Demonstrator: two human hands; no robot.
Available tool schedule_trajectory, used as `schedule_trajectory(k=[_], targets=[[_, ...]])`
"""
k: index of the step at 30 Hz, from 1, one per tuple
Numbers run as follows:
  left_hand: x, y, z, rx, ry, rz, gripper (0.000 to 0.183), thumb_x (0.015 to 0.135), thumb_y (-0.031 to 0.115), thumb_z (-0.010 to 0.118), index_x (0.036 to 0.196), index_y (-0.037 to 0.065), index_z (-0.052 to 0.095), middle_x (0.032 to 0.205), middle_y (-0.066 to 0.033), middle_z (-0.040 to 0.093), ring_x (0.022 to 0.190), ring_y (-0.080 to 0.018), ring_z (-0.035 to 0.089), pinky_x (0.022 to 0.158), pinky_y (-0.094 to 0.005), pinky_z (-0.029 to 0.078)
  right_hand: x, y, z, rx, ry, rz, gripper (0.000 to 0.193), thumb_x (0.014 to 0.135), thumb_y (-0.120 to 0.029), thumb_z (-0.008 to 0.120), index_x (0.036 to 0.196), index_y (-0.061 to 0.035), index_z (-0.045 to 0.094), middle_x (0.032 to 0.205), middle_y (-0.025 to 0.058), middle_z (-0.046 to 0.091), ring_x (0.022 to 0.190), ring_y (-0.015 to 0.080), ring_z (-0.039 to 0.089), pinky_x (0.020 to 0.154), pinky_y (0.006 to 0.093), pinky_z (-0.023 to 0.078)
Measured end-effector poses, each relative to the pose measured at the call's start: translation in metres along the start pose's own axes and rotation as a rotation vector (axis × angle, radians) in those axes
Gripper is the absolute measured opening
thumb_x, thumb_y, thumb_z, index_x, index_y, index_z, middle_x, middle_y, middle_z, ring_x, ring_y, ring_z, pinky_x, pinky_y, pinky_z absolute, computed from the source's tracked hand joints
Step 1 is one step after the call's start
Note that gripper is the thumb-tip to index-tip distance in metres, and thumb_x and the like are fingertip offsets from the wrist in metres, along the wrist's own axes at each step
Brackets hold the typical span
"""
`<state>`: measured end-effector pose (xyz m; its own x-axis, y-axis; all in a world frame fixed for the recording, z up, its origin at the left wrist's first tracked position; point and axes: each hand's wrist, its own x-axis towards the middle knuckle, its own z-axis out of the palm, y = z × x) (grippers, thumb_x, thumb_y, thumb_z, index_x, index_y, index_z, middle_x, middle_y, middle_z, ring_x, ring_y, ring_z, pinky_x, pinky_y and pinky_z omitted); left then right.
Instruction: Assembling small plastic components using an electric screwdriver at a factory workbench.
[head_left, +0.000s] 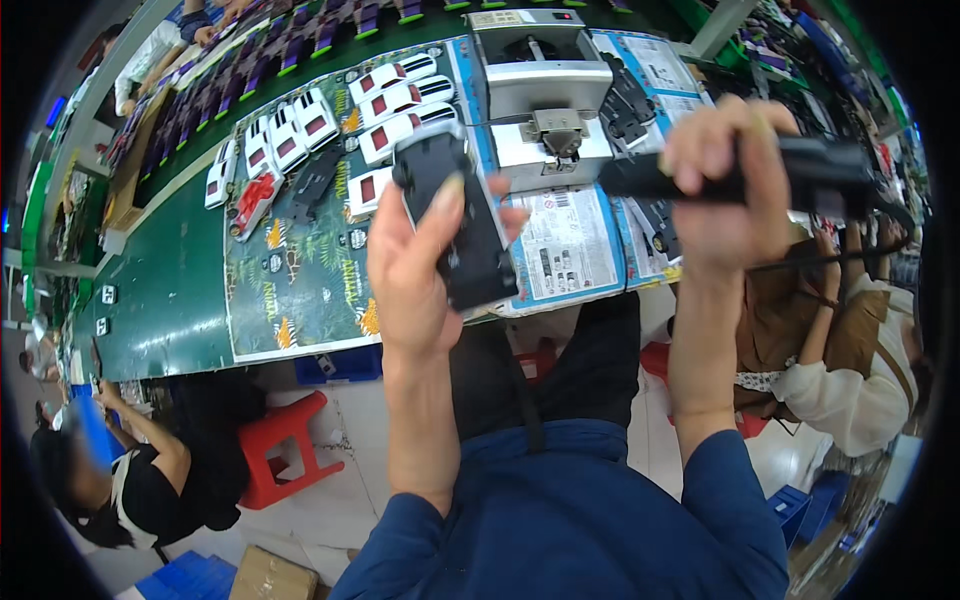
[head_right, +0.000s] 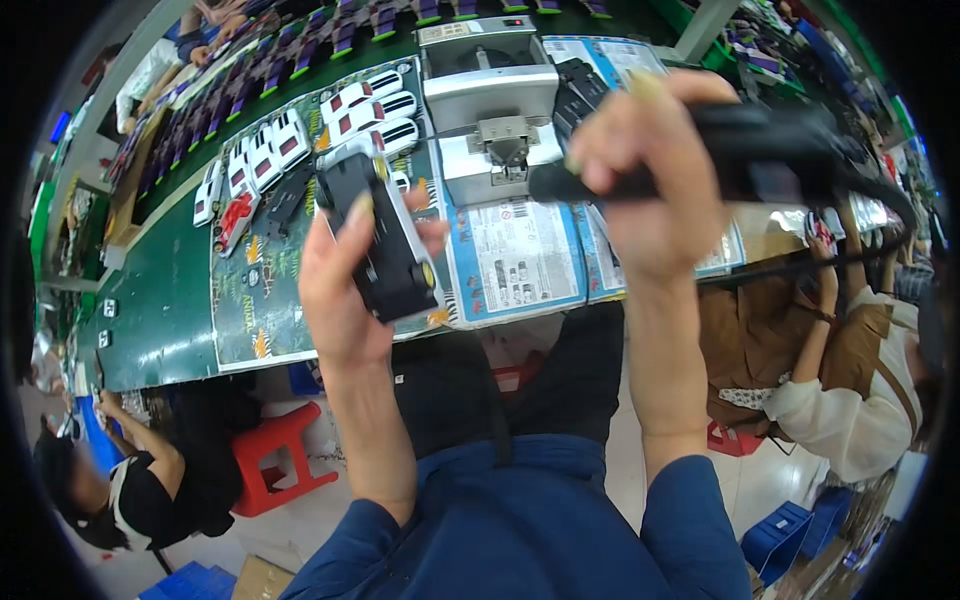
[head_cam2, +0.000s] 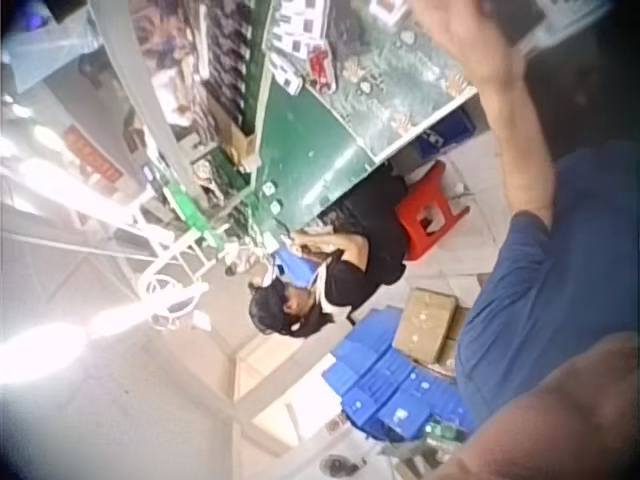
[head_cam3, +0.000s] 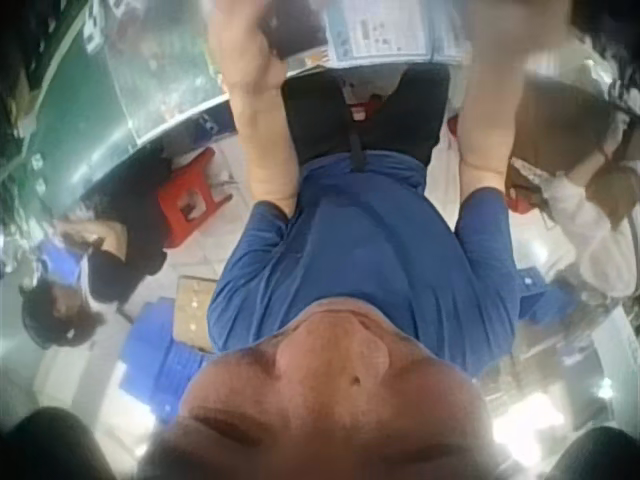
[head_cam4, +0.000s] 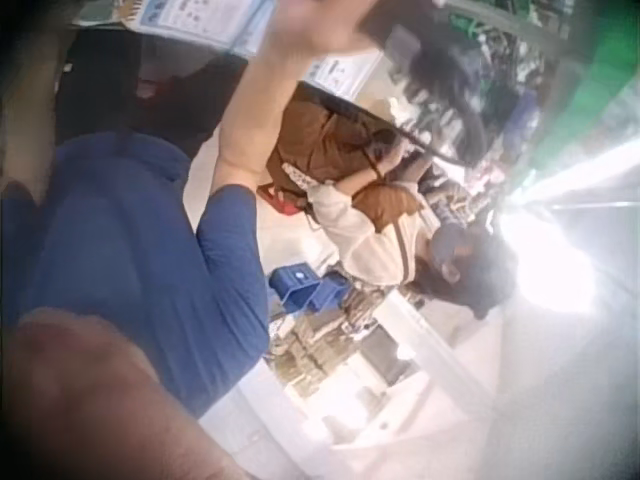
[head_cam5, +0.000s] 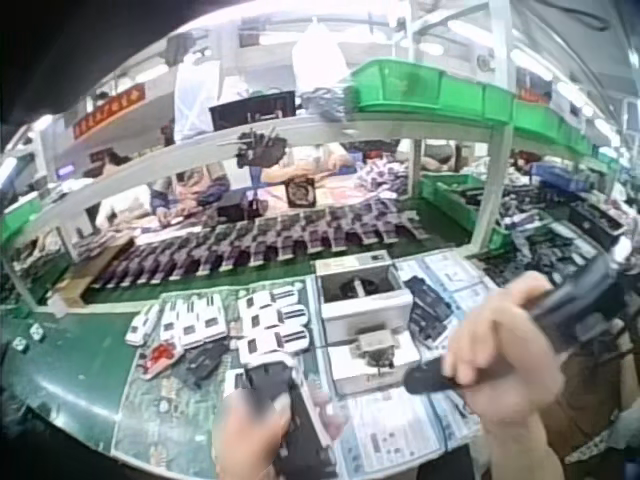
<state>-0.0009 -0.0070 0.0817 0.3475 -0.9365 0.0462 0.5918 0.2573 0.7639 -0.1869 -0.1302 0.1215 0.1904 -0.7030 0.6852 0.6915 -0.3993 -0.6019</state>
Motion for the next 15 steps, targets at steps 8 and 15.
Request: schedule_trajectory(k=[8, 15], targets=[[-0.018, -0.064, -0.037, -0.087, 0.078, -0.207, 0.024, 0.093, 0.008, 0.062, 0.114, -0.001, 0.054, 0.106, -0.0177, 0.067, 0.087, -0.0239, 0.071, 0.074, -0.0365, 0.062, 0.019, 0.045, 0.021, -0.523, 0.027, -0.092, 0.011, 0.086, -0.002, 0.068, 0.09, -0.0009, 0.058, 0.059, 0.0055, 0.055, 0.048, 0.0139, 0.055, 0.053, 0.0299, 0.05], [-0.017, -0.068, -0.049, -0.038, 0.091, -0.243, 0.023, 0.093, 0.009, 0.061, 0.112, -0.001, 0.056, 0.103, -0.019, 0.068, 0.088, -0.0243, 0.071, 0.074, -0.0395, 0.063, 0.031, 0.052, 0.036, -0.561, -0.028, -0.065, 0.013, 0.085, -0.007, 0.072, 0.078, -0.003, 0.062, 0.054, 0.0035, 0.056, 0.042, 0.0124, 0.054, 0.047, 0.0276, 0.047]])
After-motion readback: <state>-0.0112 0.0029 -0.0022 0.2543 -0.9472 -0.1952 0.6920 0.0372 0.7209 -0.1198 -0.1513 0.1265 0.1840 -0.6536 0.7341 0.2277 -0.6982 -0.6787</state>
